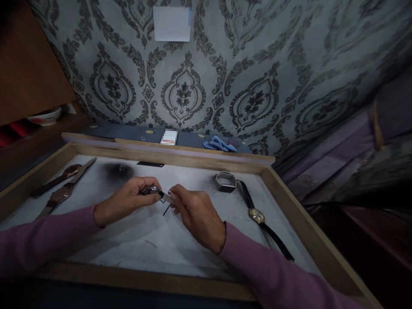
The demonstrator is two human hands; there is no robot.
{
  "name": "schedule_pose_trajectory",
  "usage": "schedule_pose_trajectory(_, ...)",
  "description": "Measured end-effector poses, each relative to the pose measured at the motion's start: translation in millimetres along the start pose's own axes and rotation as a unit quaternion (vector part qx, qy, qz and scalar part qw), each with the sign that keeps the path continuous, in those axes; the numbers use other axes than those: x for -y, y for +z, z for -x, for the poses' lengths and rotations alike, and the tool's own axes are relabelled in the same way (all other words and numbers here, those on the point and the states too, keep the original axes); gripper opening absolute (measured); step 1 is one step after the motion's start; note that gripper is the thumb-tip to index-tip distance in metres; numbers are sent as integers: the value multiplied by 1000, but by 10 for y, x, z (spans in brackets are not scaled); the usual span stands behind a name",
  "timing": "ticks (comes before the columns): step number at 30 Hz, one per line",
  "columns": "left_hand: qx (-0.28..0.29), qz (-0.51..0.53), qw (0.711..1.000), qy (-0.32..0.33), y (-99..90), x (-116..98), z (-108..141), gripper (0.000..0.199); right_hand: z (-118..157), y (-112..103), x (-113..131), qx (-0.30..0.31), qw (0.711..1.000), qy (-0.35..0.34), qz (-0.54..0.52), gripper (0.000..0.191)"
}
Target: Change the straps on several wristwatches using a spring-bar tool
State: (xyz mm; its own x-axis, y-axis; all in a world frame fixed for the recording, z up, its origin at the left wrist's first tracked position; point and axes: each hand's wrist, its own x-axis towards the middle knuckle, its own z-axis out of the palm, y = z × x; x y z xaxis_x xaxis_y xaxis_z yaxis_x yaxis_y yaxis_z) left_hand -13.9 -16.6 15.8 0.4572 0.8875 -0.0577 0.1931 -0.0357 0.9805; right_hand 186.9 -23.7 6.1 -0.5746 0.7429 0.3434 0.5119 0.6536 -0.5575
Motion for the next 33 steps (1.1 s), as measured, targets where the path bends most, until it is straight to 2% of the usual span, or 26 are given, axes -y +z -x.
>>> schedule_pose_trajectory(23, 2, 10, 1000, 15, -1, 64, -7, 15, -23, -47, 21, 26, 999, -14, -37, 21)
schedule_pose_trajectory(33, 1, 16, 1000, 20, -1, 67, -10, 16, -37, -50, 43, 39, 998, 11, -57, 22)
